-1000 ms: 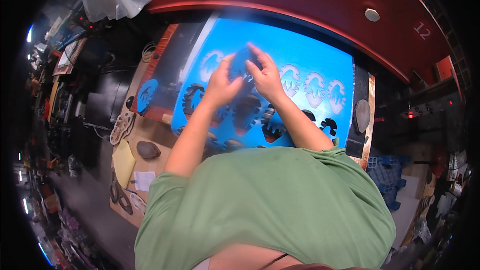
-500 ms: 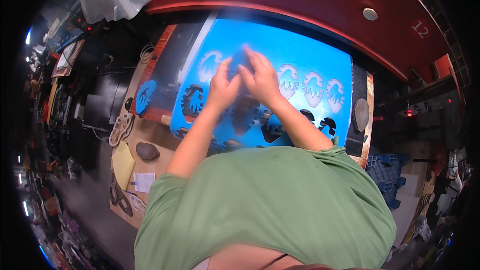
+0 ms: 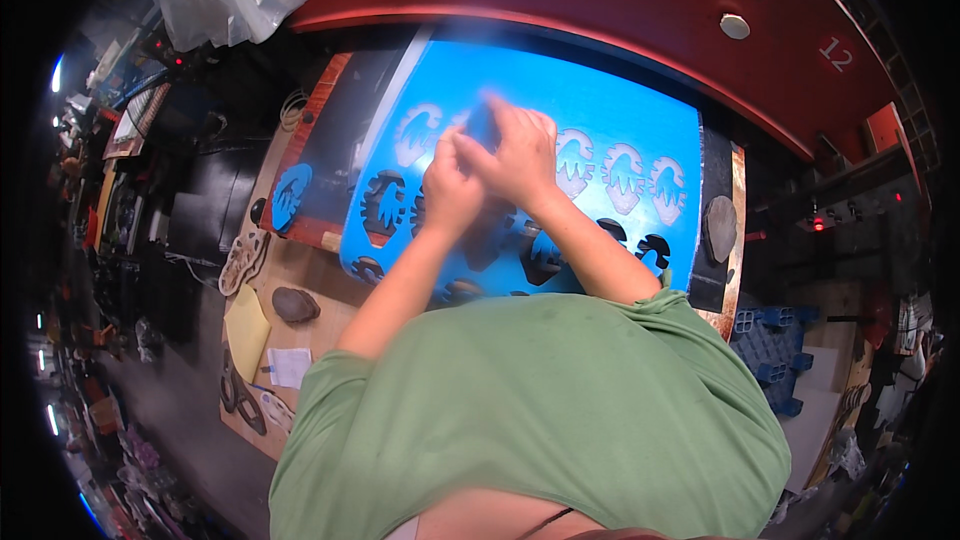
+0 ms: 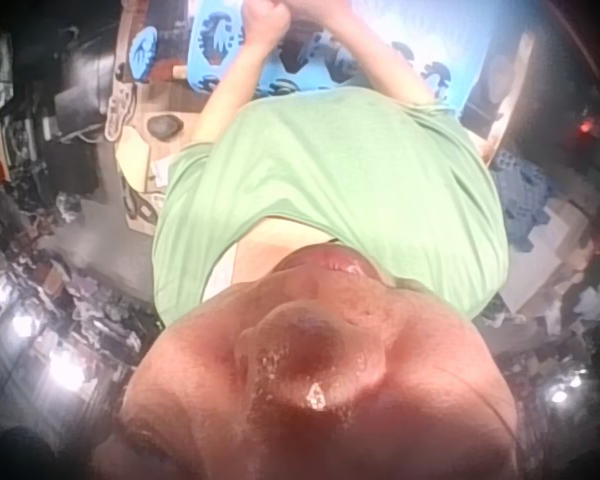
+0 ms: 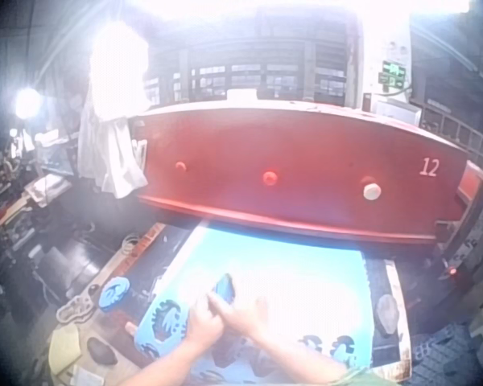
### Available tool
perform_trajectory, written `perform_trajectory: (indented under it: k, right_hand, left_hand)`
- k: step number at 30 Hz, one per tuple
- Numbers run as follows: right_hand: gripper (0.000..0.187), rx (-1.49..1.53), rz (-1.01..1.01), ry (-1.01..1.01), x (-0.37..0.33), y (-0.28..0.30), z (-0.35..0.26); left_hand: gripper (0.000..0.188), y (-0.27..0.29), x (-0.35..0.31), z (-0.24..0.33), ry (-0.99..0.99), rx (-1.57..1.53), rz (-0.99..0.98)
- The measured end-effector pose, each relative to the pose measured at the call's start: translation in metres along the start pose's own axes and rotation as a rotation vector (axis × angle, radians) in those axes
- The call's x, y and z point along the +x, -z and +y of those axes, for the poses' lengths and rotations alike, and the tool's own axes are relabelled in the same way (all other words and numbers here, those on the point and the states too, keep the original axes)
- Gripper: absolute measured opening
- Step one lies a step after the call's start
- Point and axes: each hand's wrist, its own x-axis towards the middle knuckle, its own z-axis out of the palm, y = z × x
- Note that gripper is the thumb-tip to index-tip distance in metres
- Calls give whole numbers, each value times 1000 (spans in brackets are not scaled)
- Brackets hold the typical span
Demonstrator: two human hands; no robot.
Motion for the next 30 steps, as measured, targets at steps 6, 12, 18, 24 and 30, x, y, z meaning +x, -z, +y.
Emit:
perform_trajectory:
  k: [6, 12, 18, 24, 30]
  right_hand:
    - [47, 31, -26, -52, -3, -2, -3]
    - [35, 110, 119, -38, -4, -7, -2]
    - [35, 227, 89, -206, -6, -9, -5]
    - [39, 109, 165, -43, -3, -9, -8]
    - [50, 117, -75, -150, -3, -5, -4]
  left_hand:
    - [42, -5, -5, 0, -5, -75, 26]
    - [38, -8, -7, -3, 1, -155, 69]
    - [39, -2, -7, 1, 79, -172, 8]
    - [40, 2, -6, 5, 113, -112, -38]
    - [44, -5, -13, -3, 38, -256, 56]
